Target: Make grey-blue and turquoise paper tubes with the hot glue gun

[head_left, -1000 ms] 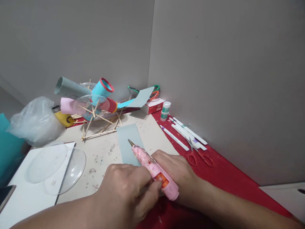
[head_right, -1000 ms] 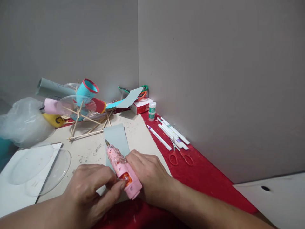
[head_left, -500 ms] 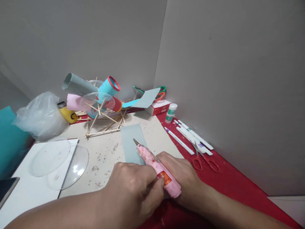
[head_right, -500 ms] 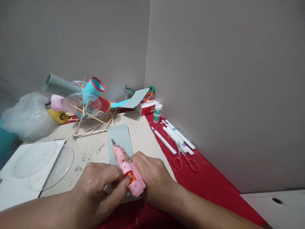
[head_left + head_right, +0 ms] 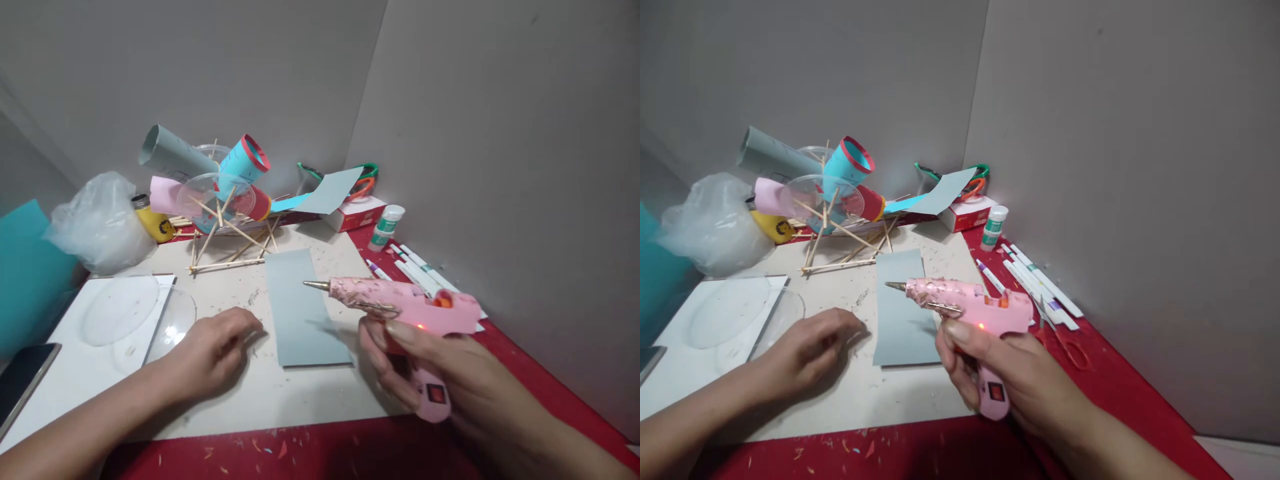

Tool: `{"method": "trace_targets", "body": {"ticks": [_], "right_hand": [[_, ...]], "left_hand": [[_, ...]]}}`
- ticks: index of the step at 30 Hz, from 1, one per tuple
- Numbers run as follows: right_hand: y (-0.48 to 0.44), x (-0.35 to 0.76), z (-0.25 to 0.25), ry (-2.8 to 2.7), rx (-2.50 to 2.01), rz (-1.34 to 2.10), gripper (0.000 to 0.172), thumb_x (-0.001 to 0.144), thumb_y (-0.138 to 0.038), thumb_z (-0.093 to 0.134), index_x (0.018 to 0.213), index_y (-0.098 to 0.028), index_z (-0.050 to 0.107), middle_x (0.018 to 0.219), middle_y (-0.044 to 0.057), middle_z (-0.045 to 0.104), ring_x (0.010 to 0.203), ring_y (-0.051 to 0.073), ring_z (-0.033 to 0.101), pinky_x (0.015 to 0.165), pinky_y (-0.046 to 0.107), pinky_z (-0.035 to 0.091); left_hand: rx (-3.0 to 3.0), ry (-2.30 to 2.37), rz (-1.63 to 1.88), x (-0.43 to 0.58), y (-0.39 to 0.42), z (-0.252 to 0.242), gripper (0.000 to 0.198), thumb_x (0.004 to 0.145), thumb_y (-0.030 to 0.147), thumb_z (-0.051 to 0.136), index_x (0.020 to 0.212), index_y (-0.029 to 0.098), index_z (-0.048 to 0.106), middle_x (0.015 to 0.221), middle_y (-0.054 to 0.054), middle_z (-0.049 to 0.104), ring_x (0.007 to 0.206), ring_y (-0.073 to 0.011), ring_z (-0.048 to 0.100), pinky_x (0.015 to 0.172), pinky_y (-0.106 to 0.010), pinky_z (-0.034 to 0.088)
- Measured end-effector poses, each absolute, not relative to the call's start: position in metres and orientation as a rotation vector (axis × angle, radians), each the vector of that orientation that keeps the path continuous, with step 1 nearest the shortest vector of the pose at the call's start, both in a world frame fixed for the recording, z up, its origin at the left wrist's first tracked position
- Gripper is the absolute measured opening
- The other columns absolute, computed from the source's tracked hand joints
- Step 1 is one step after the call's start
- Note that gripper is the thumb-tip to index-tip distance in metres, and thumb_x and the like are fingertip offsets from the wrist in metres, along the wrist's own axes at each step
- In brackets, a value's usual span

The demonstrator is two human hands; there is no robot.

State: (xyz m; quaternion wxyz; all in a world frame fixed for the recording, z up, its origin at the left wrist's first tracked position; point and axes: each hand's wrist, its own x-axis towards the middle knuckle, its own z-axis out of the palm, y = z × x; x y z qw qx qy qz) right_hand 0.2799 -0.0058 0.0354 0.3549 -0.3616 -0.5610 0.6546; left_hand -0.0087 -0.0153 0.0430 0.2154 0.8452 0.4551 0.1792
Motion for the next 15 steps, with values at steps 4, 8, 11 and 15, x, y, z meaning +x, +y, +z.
{"method": "trace_targets", "body": {"ticks": [4,8,11,15], "right_hand": [[-0.004,0.280,0.035,-1.117,-0.709,2.098,0.045,0.083,-0.061,0.054,0.065,-0.020,0.056,0.046,-0.005,0.042,0.032,0.006,0.027,0.032,0.021,0.025],[-0.003,0.279,0.038,-1.070,-0.670,2.133,0.046,0.078,-0.063,0.058,0.062,-0.022,0.047,0.053,-0.005,0.042,0.028,0.004,0.023,0.028,0.020,0.025],[-0.003,0.281,0.038,-1.074,-0.661,2.137,0.047,0.078,-0.066,0.056,0.062,-0.022,0.047,0.047,-0.006,0.040,0.028,0.006,0.025,0.030,0.020,0.026],[-0.007,0.285,0.035,-1.073,-0.667,2.124,0.045,0.081,-0.063,0.057,0.067,-0.020,0.056,0.047,-0.004,0.044,0.033,0.006,0.030,0.035,0.021,0.026]], "left_hand": [[2.520,1.077,0.399,-0.002,-0.014,0.024,0.033,0.089,0.015,0.046,0.119,0.020,0.058,0.120,-0.012,0.062,0.091,-0.0175,0.065,0.076,-0.029,0.054],[2.541,1.008,0.496,0.014,-0.007,0.019,0.025,0.093,0.020,0.043,0.101,0.017,0.066,0.102,-0.012,0.067,0.081,-0.0157,0.065,0.072,-0.026,0.054],[2.381,1.033,0.597,0.020,-0.003,0.022,0.023,0.093,0.021,0.046,0.090,0.015,0.068,0.087,-0.009,0.068,0.077,-0.0152,0.063,0.071,-0.026,0.052],[1.780,1.297,0.704,0.024,-0.004,0.032,0.027,0.090,0.028,0.052,0.069,0.014,0.062,0.061,-0.001,0.061,0.058,-0.0107,0.054,0.058,-0.022,0.045]]}}
